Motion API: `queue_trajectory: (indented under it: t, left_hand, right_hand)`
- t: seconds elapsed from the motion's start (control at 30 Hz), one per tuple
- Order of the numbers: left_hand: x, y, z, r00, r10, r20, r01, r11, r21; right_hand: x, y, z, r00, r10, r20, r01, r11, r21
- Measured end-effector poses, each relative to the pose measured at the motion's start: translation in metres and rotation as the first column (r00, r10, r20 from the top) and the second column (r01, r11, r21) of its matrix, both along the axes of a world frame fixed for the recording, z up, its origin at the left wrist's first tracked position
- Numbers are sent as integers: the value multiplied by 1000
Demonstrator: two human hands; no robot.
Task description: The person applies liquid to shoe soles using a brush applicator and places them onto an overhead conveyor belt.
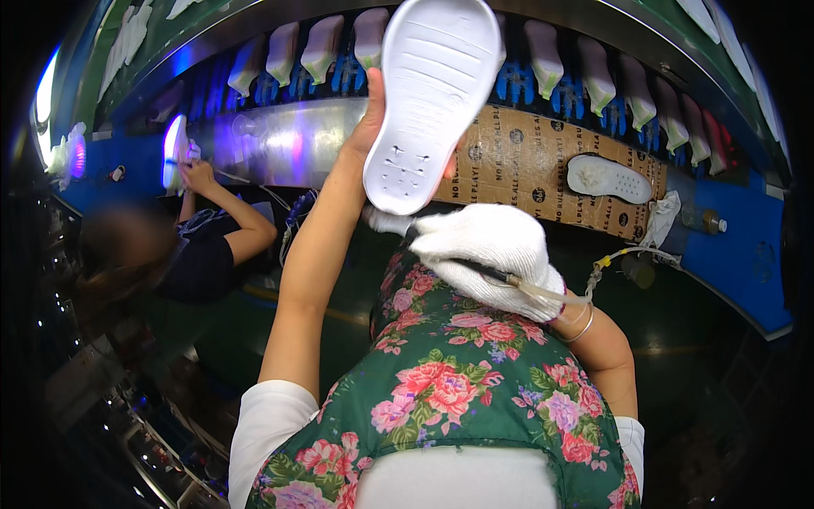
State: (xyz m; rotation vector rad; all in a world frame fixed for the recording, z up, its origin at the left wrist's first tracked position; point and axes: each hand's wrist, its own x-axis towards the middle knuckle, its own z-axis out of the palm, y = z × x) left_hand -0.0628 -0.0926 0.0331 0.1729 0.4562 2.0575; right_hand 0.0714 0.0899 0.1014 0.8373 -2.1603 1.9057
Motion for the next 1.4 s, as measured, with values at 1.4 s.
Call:
queue_trajectory:
  t: [1.4]
  left_hand:
    - [-47,46,31,491,-847,-204,-52,205,-977]
  right_hand:
    - [-3,7,-16,992,-128,5,125,971,205]
